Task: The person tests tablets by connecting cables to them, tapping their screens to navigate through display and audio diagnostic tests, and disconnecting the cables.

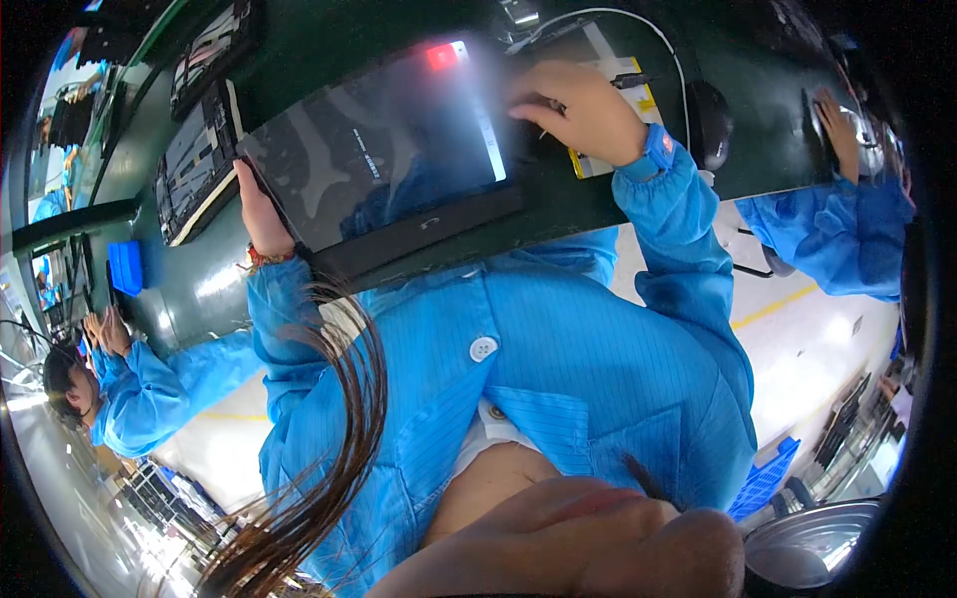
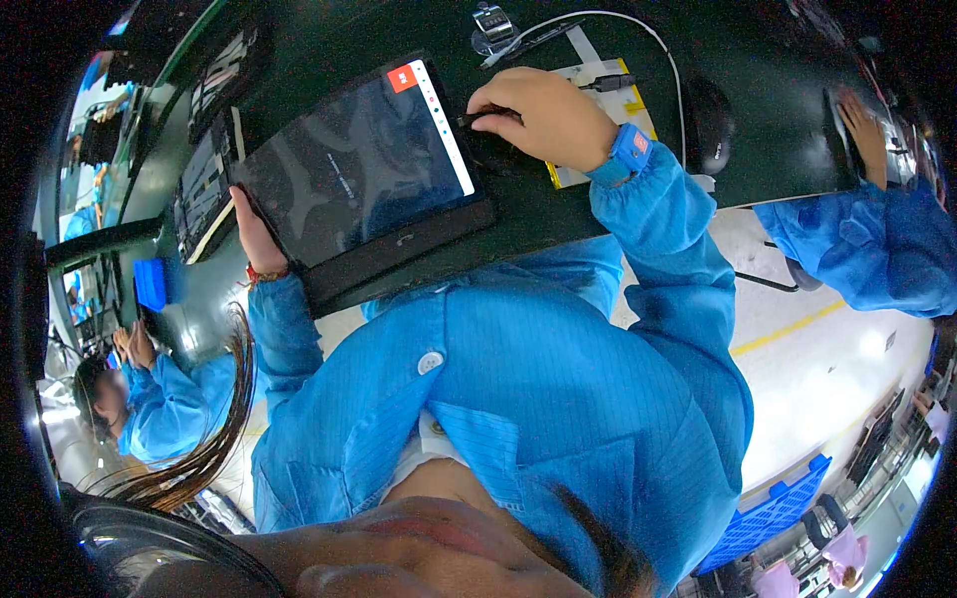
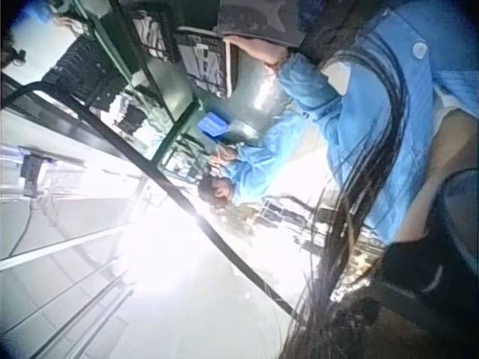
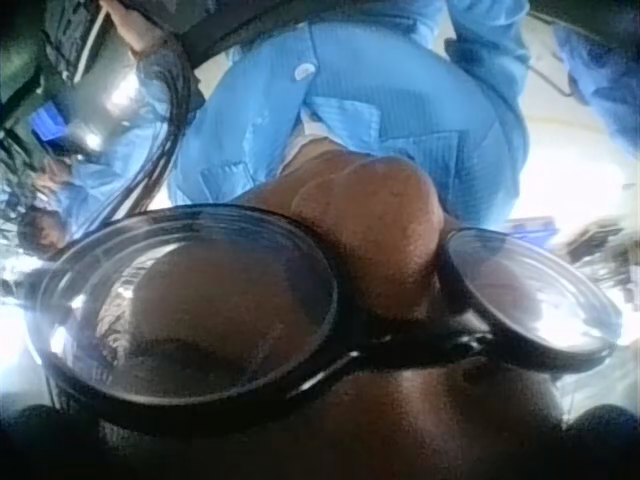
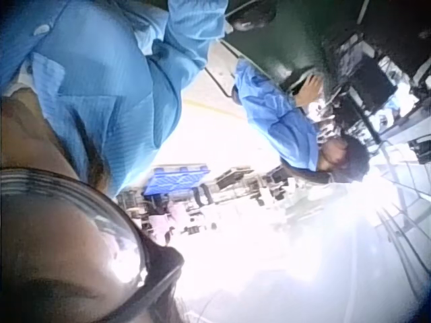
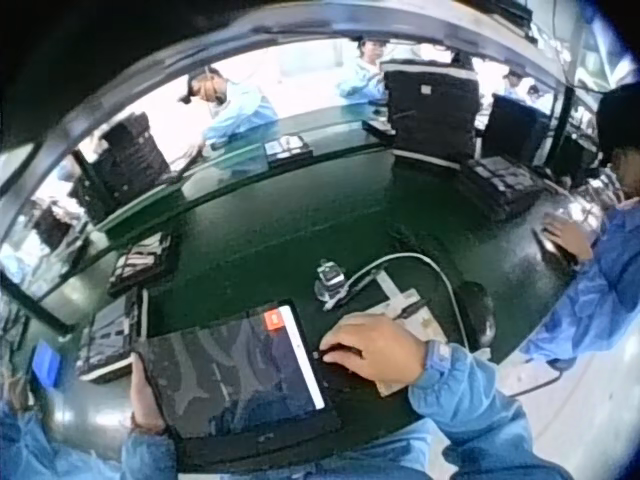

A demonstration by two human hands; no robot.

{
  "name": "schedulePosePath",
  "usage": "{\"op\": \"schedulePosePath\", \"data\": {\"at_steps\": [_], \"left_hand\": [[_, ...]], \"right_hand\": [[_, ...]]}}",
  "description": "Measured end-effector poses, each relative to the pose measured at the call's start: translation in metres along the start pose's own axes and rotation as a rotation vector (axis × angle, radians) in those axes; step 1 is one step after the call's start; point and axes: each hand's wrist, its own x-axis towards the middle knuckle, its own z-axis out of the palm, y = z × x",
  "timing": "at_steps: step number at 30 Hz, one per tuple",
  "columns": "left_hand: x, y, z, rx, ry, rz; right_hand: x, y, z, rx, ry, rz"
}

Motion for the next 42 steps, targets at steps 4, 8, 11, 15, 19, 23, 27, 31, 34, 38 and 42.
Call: {"op": "schedulePosePath", "data": {"at_steps": [4,8,11,15,19,23,27,31,34,38,42], "left_hand": [[-0.001,0.000,0.007,0.041,0.043,0.010],[0.001,0.001,0.006,-0.043,-0.077,-0.057],[-0.006,0.002,0.012,-0.084,-0.089,-0.100],[-0.010,0.007,0.022,-0.134,-0.066,-0.185],[-0.002,0.003,0.007,-0.156,-0.087,-0.179],[-0.001,0.002,0.005,-0.117,-0.045,-0.204],[-0.004,0.003,0.003,-0.098,-0.062,-0.186],[-0.003,0.001,0.003,-0.088,-0.043,-0.166],[-0.001,0.000,0.002,-0.129,-0.077,-0.188],[0.000,0.002,0.005,-0.089,-0.018,-0.215],[-0.007,0.005,0.010,-0.088,-0.042,-0.195]], "right_hand": [[0.006,0.001,0.000,-0.077,-0.012,-0.072],[0.008,0.002,0.001,-0.063,-0.072,0.005],[-0.003,0.008,-0.009,-0.174,0.079,-0.041],[-0.060,0.019,-0.063,-0.858,0.365,0.231],[-0.119,0.047,-0.068,-0.863,0.343,0.610],[-0.126,0.049,-0.057,-0.867,0.315,0.586],[-0.123,0.053,-0.059,-0.808,0.331,0.572],[-0.122,0.051,-0.059,-0.848,0.330,0.568],[-0.110,0.043,-0.062,-0.860,0.352,0.523],[-0.057,0.006,-0.048,-0.562,0.296,0.257],[-0.002,-0.008,-0.015,-0.196,0.022,0.011]]}}
